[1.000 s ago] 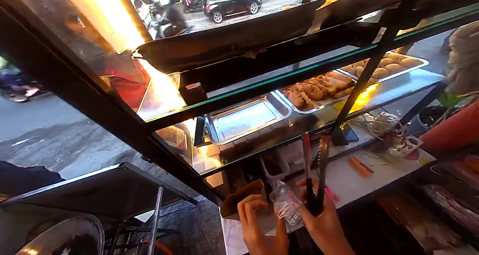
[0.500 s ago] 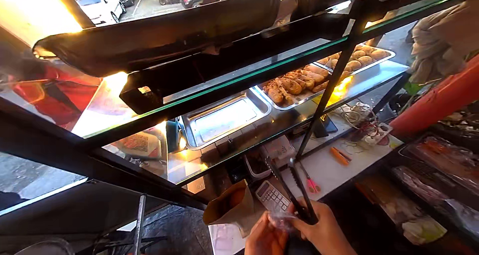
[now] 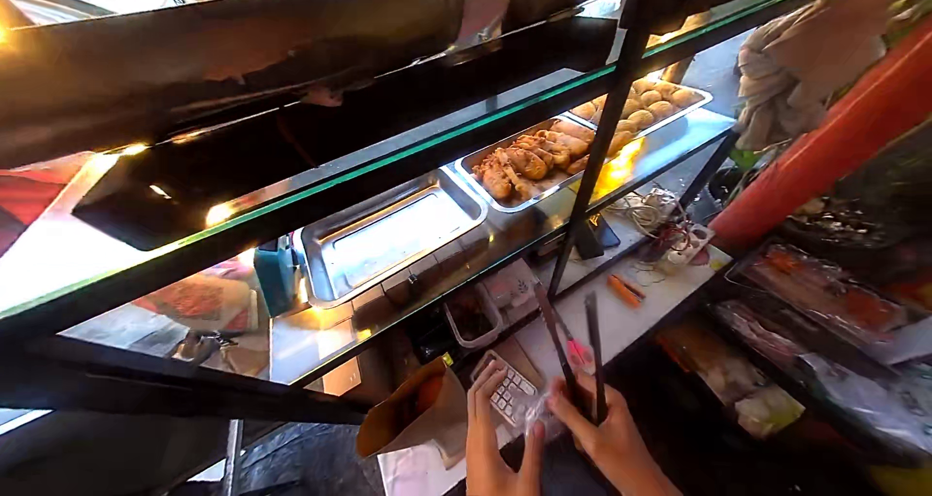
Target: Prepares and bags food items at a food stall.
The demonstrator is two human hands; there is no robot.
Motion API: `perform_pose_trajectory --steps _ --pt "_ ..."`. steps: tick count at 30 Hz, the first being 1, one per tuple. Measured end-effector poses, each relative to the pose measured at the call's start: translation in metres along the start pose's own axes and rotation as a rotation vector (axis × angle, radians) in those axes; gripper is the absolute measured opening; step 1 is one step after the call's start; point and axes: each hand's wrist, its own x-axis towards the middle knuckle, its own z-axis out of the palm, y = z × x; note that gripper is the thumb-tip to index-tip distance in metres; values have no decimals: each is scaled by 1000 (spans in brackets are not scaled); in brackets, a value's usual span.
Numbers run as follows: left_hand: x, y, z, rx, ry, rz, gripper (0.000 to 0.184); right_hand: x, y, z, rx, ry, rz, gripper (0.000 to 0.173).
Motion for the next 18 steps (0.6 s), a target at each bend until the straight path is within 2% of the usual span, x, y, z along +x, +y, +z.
perform_pose_trajectory --steps 3,4,5,7,8,10,12,13,15,18 --pt "13 -14 3 -571 -202 -214 85 24 -20 -21 464 -176 368 7" --pt "17 -15 9 -682 -192 -261 80 32 -23 -26 524 -246 441 7" --pt "20 -14 18 -747 -140 -283 64 39 -24 -29 525 -296 469 7" --pt "28 -5 42 -762 83 -332 18 50 -20 -35 395 -279 373 15" --pt "34 -2 51 -726 184 -337 9 55 -17 -39 284 -219 262 22" --pt "45 2 64 -640 320 -306 10 64 -11 -47 64 -105 8 41" --pt "53 3 74 -575 327 -239 15 73 -14 -53 -88 -108 -154 52" --pt "55 3 79 -575 305 -216 15 76 -14 -55 -143 -131 -195 48" --pt "56 4 88 -644 268 -230 14 83 -11 -58 -176 -151 -188 26" --pt "59 1 93 -790 229 -368 18 93 -17 -63 7 -222 -6 10"
